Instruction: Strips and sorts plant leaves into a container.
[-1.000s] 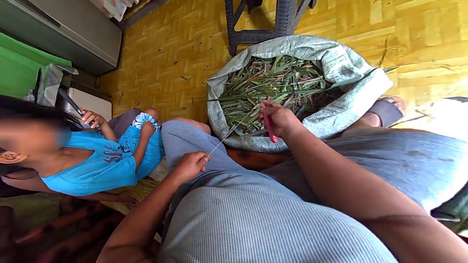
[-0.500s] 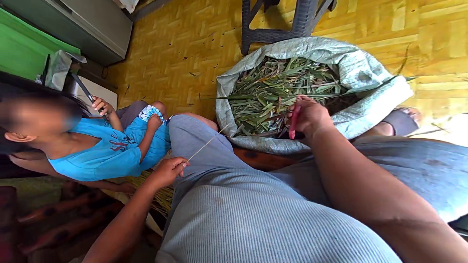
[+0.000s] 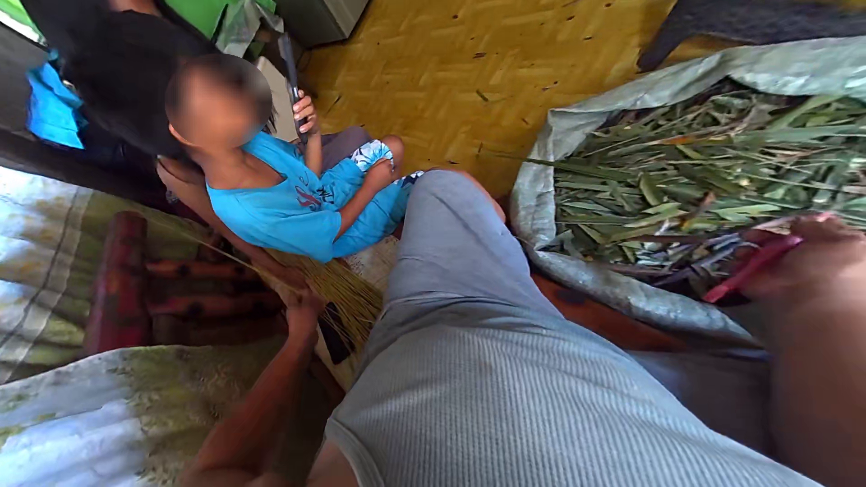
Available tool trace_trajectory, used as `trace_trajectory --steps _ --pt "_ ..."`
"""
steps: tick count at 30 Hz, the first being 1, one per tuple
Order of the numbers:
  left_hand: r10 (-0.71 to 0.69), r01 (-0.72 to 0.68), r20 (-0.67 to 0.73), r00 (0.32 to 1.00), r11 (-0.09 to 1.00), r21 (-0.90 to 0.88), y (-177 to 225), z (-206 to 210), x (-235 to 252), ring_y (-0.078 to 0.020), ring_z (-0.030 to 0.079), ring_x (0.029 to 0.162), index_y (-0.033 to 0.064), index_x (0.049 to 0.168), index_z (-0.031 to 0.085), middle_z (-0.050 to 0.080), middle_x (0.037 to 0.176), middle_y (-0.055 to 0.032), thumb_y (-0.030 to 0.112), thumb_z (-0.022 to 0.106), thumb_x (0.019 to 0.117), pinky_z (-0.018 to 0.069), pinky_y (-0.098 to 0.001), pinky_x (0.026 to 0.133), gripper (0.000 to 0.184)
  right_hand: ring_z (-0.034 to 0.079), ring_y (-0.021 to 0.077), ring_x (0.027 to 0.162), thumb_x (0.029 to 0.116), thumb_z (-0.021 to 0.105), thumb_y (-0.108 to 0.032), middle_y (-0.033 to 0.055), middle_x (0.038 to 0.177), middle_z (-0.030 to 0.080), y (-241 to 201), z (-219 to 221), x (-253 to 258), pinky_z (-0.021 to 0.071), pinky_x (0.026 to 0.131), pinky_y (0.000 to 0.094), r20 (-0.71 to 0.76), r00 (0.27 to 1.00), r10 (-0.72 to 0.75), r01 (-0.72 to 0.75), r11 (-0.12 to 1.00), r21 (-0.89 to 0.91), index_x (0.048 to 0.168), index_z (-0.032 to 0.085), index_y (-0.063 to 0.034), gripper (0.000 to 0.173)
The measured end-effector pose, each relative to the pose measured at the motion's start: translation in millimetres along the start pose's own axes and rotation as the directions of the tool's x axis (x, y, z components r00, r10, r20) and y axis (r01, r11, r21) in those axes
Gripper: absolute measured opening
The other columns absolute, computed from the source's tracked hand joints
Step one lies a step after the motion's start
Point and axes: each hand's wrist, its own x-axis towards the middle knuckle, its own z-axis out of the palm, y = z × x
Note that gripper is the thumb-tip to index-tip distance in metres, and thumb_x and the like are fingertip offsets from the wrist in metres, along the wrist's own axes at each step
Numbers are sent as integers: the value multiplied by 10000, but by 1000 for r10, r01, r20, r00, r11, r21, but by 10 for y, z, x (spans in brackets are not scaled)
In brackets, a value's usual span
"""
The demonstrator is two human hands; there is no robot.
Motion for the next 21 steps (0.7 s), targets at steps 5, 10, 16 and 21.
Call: trace_trajectory --steps 5,10,16,21 --pt "-390 377 72 918 914 148 -379 177 -114 -207 681 920 -90 1332 520 654 1154 -208 182 433 1122 576 -339 826 354 548 49 639 1105 381 -425 -39 910 582 -117 118 -298 476 578 242 -33 999 11 -16 989 -147 1398 459 -226 363" --pt "-233 189 24 972 840 509 -1335 71 592 -411 632 1108 -54 1365 554 628 1252 -295 361 588 1053 529 -601 926 520 574 96 586 1103 404 -288 17 846 637 -127 80 -132 499 523 259 8 988 154 -154 979 133 1297 486 -147 254" --pt "589 -708 430 684 393 587 121 863 -97 -585 350 1436 -149 1465 440 317 1548 -430 241 629 992 322 -642 1166 642 512 53 548 1085 437 -175 14 855 649 -148 162 -114 436 494 217 134 973 188 -160 967 -196 1388 493 -129 312" --pt "668 -917 636 388 352 189 822 1996 -315 -439 357 1482 -94 1436 501 357 1580 -326 292 552 1028 342 -560 1191 564 536 185 726 1011 582 -91 181 1186 606 -91 254 -72 486 653 387 183 981 60 37 874 -485 1564 372 -123 592"
